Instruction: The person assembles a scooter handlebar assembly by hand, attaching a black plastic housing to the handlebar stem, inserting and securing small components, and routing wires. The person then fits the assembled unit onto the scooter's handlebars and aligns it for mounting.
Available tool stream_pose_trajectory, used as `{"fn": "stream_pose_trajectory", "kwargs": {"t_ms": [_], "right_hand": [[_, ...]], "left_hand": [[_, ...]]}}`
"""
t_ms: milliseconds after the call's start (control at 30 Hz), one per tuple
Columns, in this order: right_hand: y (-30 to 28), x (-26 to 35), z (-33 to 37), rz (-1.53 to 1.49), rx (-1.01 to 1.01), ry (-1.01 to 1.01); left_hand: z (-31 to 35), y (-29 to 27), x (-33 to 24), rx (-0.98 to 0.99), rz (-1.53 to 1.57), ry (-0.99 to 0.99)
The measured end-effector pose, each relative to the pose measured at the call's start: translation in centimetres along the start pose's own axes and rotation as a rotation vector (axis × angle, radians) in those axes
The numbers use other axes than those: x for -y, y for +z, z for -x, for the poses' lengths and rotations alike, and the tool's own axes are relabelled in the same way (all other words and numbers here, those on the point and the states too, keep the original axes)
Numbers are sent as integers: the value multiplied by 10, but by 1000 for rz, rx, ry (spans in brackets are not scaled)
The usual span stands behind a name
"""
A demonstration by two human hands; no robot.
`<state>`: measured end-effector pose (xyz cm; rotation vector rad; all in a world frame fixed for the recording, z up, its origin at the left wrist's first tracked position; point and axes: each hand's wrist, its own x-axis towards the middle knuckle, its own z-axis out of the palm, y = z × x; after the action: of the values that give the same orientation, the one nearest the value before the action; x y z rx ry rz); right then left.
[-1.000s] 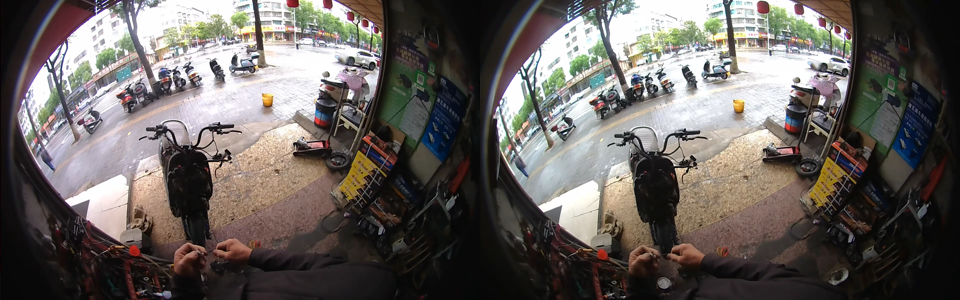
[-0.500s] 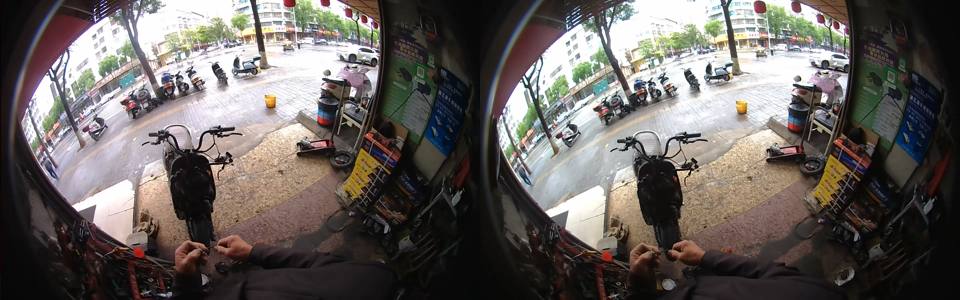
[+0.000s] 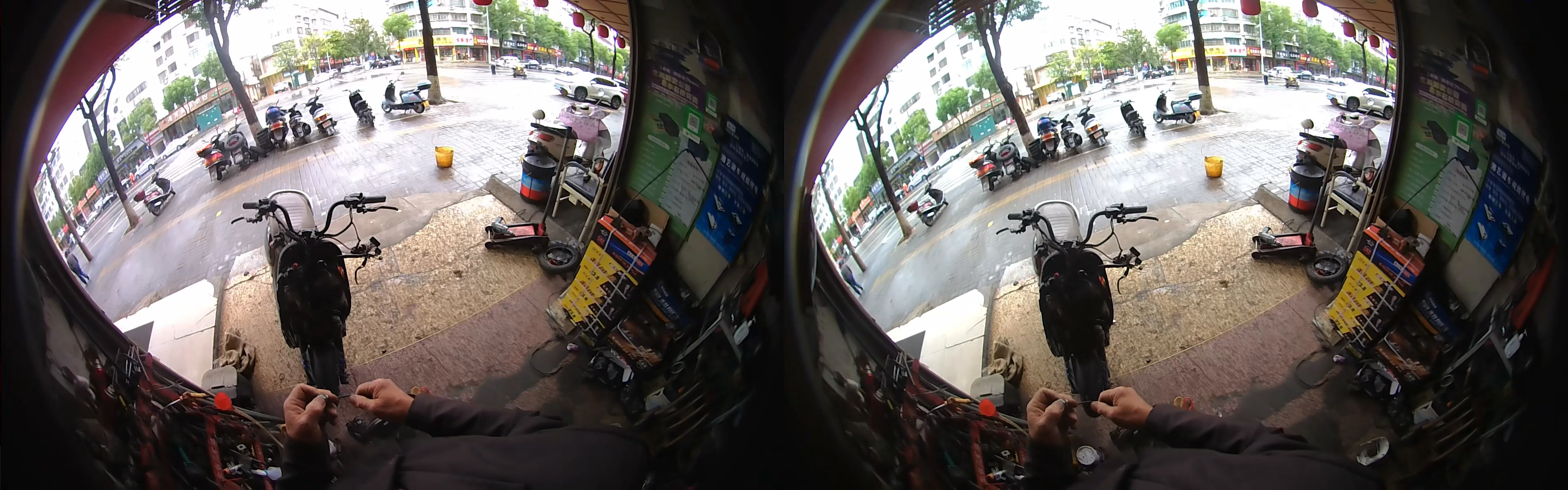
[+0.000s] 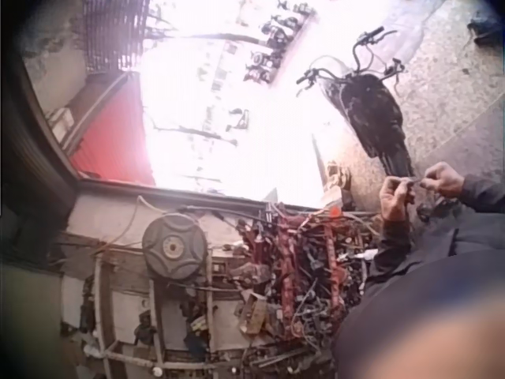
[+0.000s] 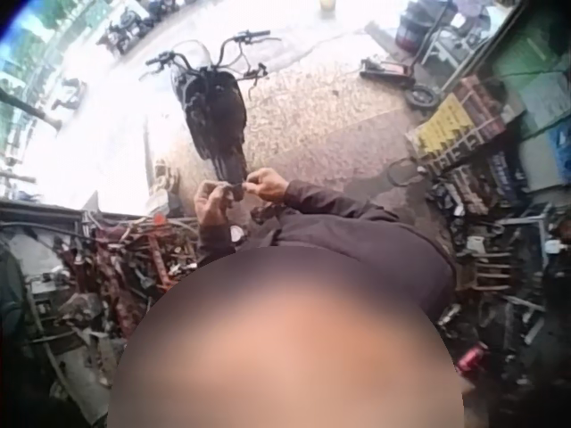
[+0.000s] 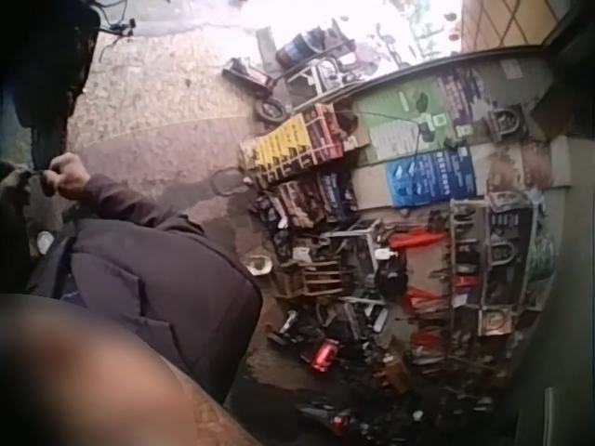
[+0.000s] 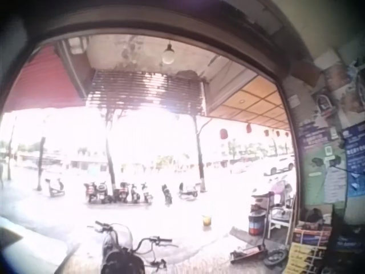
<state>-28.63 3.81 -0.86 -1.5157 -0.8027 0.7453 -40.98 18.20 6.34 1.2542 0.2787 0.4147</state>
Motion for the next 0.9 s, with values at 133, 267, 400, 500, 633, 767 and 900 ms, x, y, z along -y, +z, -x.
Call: {"fn": "stream_pose_trajectory", "kwargs": {"t_ms": [133,267,400,500,633,767,900], "right_hand": [[2,-1,2,-23,-15,-3],[3,2,1,-26,-6,-28],[1,3,-2,-22,30,1],[0,2,-9,-6,34,-46],[-6,-7,-13,-73,110,89],[-5,-15,-14,-58,80,48],[-2,-14,-17,-47,57,67]], "left_hand": [[3,4,-1,-4,-3,-2],[5,5,-6,5,-26,30],[5,3,-6,-38,-16,32],[0,0,-4,-88,-55,5],[-7,-1,1,-67,29,-25],[-10,-3,4,-44,59,-55],[-11,-7,1,-48,65,-55]]}}
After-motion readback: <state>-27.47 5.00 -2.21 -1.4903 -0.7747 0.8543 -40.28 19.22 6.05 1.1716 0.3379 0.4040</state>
